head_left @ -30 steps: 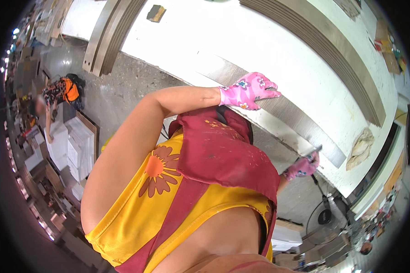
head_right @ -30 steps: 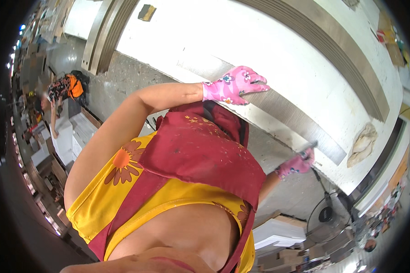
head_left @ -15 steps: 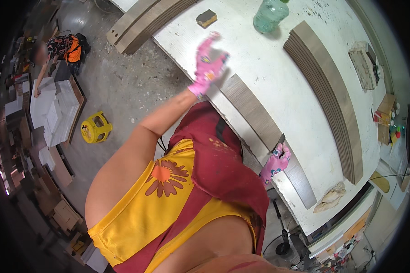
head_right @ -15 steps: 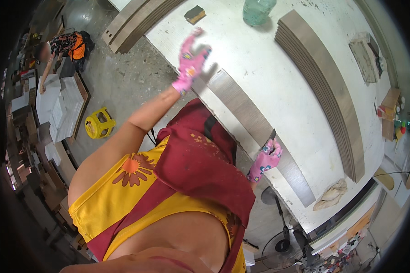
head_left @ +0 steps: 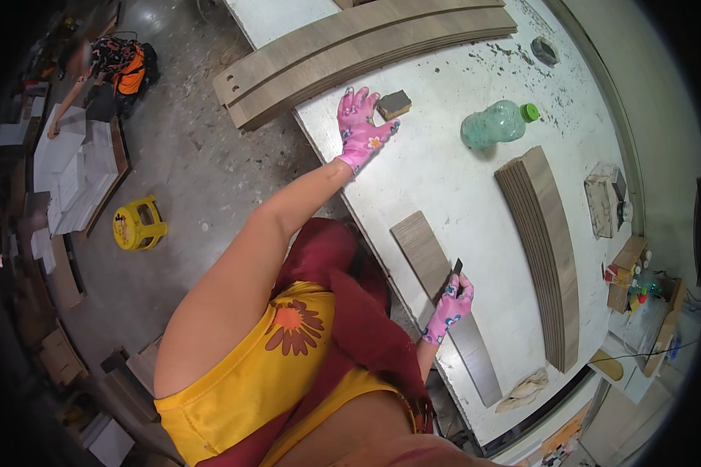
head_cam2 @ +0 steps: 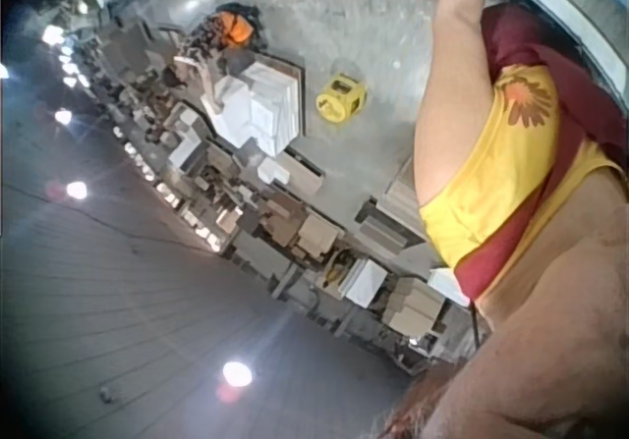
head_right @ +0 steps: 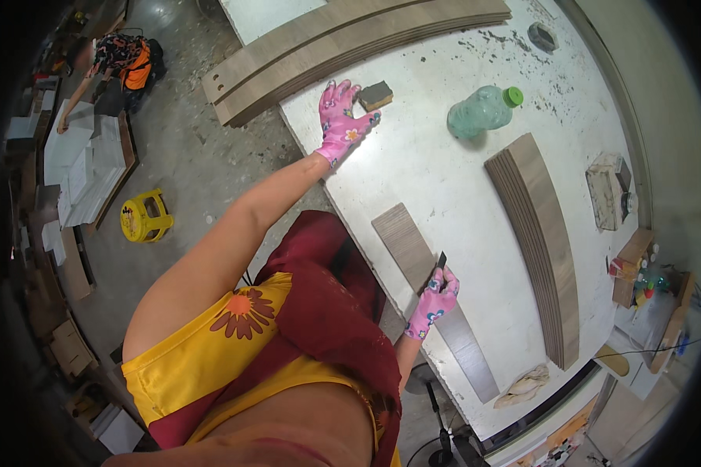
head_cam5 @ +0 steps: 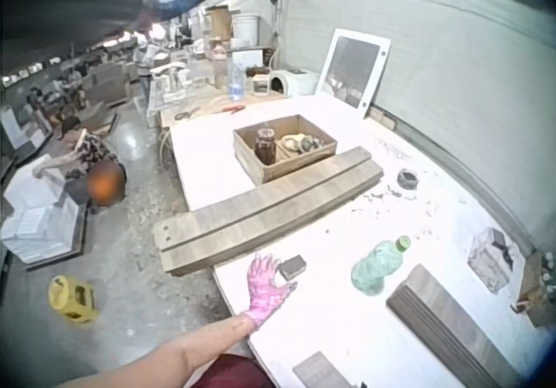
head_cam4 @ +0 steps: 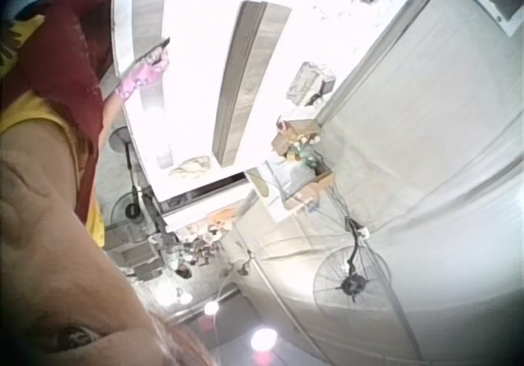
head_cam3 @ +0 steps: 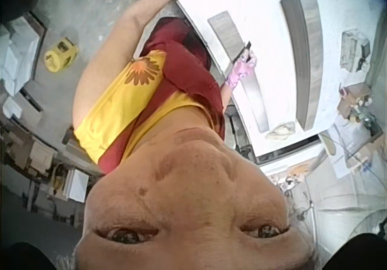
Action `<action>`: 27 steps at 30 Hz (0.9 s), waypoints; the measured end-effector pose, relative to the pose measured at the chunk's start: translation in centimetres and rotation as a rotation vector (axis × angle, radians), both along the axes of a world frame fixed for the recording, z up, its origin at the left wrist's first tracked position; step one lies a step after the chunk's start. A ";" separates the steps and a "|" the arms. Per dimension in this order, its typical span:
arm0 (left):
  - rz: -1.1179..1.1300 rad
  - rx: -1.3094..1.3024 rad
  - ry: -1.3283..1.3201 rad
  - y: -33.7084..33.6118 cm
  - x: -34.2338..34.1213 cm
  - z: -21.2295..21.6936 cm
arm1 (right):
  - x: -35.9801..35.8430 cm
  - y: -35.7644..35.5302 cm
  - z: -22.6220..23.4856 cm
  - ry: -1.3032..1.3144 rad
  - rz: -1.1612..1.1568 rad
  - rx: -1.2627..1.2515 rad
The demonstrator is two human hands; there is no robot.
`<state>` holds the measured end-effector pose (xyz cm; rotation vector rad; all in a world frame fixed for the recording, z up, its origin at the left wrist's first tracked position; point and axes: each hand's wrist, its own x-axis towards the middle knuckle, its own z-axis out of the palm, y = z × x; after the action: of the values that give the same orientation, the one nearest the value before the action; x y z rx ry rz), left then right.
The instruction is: The person sands the surfaces and edges of long wooden planks using a sanding block, then wipes the dust off with a cloth.
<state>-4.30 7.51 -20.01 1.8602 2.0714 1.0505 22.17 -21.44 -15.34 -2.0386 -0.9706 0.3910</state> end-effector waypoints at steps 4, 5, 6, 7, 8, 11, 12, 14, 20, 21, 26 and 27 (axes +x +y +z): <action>0.017 0.066 -0.051 0.1 0.3 -0.3 | 2.2 0.5 -0.2 0.065 -0.038 0.036; 0.016 0.068 -0.045 0.1 0.1 -0.5 | 2.4 1.0 0.1 0.058 -0.034 0.026; 0.016 0.069 -0.041 0.1 0.0 -0.6 | 2.5 1.6 0.4 0.051 -0.027 0.017; 0.027 0.094 -0.041 0.2 0.0 -0.7 | 2.8 2.2 1.0 0.111 -0.033 -0.025; 0.014 0.101 -0.056 0.4 0.0 -0.7 | 3.2 2.8 1.0 0.017 0.017 -0.011; -0.020 0.131 -0.086 0.1 -0.3 -0.1 | 4.1 4.4 0.7 -0.040 0.103 -0.026; -0.042 0.127 -0.122 -0.2 -0.5 -0.2 | 4.4 4.8 0.4 -0.014 0.127 -0.013; -0.091 0.114 -0.177 -1.3 -1.2 -1.1 | 5.8 5.9 -0.6 -0.069 0.257 -0.084; -0.166 0.100 -0.328 -5.4 -2.1 -0.3 | 6.5 7.7 -2.0 -0.178 0.358 -0.149; -0.160 0.069 -0.378 -6.3 -1.9 0.3 | 6.6 7.7 -1.8 -0.182 0.378 -0.114; -0.158 0.028 -0.390 -8.8 -2.1 0.0 | 6.7 8.4 -0.7 -0.260 0.455 -0.139; -0.169 0.024 -0.495 -8.8 -2.1 -0.6 | 6.8 8.4 -0.7 -0.246 0.468 -0.145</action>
<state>-6.44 -1.27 -20.57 1.5468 1.5982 1.3292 28.93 -13.06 -16.00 -2.0069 -1.6217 0.4723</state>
